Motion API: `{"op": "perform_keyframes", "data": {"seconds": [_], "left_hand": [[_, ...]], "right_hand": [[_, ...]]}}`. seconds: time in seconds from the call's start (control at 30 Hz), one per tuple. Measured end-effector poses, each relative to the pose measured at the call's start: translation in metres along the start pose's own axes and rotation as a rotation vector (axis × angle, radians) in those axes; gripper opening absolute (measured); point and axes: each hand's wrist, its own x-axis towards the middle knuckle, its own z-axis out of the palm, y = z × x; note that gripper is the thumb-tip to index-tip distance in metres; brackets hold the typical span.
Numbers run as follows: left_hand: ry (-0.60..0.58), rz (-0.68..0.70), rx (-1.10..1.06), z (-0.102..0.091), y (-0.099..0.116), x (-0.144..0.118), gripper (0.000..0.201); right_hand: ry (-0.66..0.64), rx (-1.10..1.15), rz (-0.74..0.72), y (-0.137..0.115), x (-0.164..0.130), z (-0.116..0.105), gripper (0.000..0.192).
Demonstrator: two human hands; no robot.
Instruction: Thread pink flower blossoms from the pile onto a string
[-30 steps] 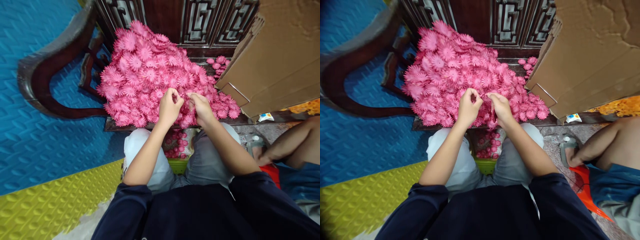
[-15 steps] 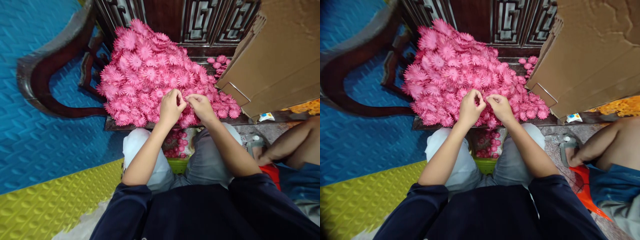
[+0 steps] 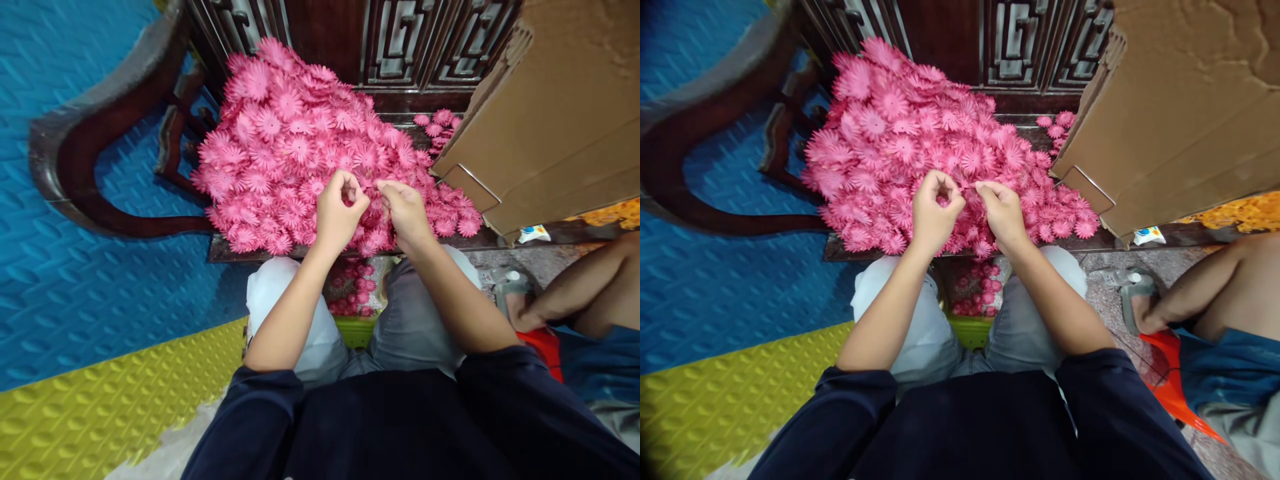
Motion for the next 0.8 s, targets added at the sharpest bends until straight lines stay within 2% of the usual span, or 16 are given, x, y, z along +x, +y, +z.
{"op": "perform_keyframes", "data": {"seconds": [0.23,0.4,0.8], "left_hand": [[-0.060,0.143,0.176,-0.007,0.001,0.000,0.019],[-0.009,0.125,0.197,-0.002,-0.001,-0.001,0.021],[0.005,0.150,0.207,0.003,-0.002,-0.004,0.021]], "right_hand": [[0.042,-0.008,-0.037,0.004,-0.003,0.001,0.027],[0.040,0.005,-0.051,0.008,-0.001,0.001,0.026],[0.087,0.003,-0.056,0.009,-0.001,-0.001,0.021]]}}
